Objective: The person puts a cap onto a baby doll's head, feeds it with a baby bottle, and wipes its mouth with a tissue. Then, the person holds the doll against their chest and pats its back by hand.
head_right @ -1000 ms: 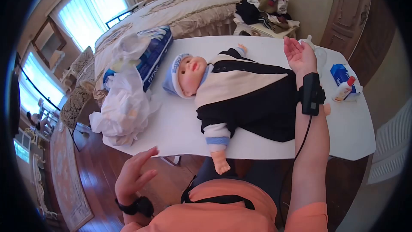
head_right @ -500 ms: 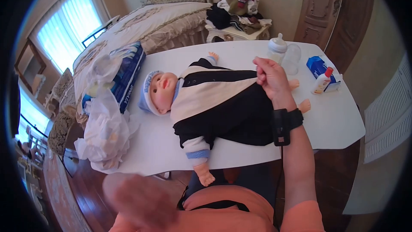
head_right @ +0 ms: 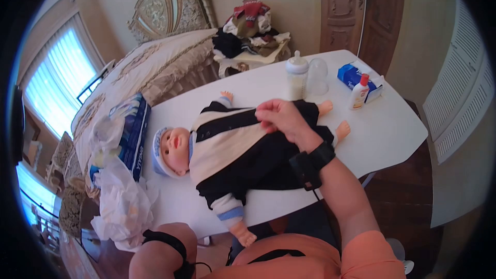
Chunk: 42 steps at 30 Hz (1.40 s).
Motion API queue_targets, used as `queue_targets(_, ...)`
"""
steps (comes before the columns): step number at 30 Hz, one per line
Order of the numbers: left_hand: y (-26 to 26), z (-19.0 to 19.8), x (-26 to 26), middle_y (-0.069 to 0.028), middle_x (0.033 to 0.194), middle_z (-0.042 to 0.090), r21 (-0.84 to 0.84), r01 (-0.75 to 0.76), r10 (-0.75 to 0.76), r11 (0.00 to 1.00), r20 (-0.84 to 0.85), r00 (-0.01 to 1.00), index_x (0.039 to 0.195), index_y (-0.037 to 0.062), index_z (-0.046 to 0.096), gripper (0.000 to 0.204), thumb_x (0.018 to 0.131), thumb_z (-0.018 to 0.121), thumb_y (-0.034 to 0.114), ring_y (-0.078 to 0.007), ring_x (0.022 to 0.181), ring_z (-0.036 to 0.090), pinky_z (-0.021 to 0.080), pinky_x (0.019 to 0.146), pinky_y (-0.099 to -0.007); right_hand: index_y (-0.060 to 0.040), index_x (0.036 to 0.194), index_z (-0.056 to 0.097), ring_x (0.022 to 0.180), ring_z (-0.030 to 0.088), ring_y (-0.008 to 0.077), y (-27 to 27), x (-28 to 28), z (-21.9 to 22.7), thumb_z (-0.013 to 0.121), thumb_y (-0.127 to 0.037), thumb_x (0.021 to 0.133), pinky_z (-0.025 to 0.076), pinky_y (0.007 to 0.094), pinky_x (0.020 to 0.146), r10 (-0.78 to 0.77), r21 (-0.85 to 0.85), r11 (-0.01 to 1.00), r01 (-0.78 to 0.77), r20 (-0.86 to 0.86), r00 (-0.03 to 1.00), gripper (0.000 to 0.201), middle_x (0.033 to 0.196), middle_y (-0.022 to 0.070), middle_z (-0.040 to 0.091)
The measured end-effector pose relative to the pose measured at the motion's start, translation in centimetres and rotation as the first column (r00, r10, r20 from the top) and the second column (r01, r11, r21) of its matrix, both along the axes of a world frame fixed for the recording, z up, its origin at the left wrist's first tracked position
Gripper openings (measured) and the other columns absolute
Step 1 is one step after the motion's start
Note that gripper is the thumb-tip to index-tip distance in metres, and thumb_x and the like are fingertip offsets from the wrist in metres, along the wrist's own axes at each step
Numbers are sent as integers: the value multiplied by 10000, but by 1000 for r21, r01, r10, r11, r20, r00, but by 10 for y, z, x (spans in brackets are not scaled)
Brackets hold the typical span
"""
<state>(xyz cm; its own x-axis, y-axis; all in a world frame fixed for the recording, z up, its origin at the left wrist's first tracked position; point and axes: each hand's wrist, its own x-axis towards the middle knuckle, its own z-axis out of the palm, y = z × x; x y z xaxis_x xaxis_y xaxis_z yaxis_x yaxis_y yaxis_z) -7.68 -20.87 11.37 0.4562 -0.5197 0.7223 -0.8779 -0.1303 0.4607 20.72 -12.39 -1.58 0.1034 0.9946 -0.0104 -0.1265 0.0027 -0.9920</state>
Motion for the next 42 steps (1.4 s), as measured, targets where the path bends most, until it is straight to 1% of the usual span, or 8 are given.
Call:
queue_targets(5,13,5,7,-112,963,534,-18,-36,37,999,105,994,927,40,534,215,857,411,202,-225,870,530,381,740,-324,-12,931,562,612,570,98,-10,-3,-2,616,-138,771,467,205,530,30,-36,999,-27,74,997,211,767,42,595)
queue_targets(11,21,0,6,-122,987,528,-128,-129,153,983,204,967,953,38,529,224,853,427,209,-238,896,522,363,770,-342,5,946,557,620,576,94,-21,-8,2,608,-143,779,469,202,529,54,-46,998,-48,142,988,229,745,45,596)
queue_targets(17,22,7,-6,-133,1011,523,-178,-273,321,945,356,878,980,36,524,238,848,443,217,-251,923,515,345,800,-360,21,951,561,598,584,100,-24,-11,5,599,-132,780,472,202,515,35,-18,999,-32,218,975,233,740,52,598)
queue_targets(22,21,12,-14,-141,1032,518,-229,-360,425,904,412,806,1003,35,520,254,844,456,223,-262,945,509,331,825,-374,17,950,562,598,591,113,-24,-5,1,605,-159,779,481,201,527,19,-42,999,-18,14,1000,248,777,78,603)
queue_targets(26,18,10,-20,-148,1048,515,-306,-414,513,857,441,736,1020,34,517,269,841,467,228,-271,963,504,319,844,-386,3,959,566,582,585,105,-24,-4,-2,577,-133,792,474,193,506,34,-25,999,-35,-30,999,215,789,76,607)
queue_targets(31,17,7,-23,-157,1068,510,-404,-443,598,801,492,632,1043,33,513,290,837,480,235,-282,985,498,304,869,-401,-3,961,566,583,585,102,-22,-2,1,575,-134,798,475,191,510,58,-30,998,-59,-27,998,210,792,75,608)
queue_targets(36,9,5,-26,-165,1088,506,-508,-469,690,723,499,524,1065,31,509,313,833,494,241,-293,1007,492,289,894,-416,2,972,558,611,591,118,-25,-1,-2,606,-162,783,476,206,536,62,-36,997,-64,-47,997,255,795,80,609)
queue_targets(42,3,0,-30,-175,1113,500,-626,-472,783,620,467,410,1092,30,505,342,829,510,249,-306,1034,485,271,924,-434,-10,968,566,582,587,101,-25,-2,-4,577,-132,798,477,191,509,51,-15,999,-52,-46,998,210,793,75,611)
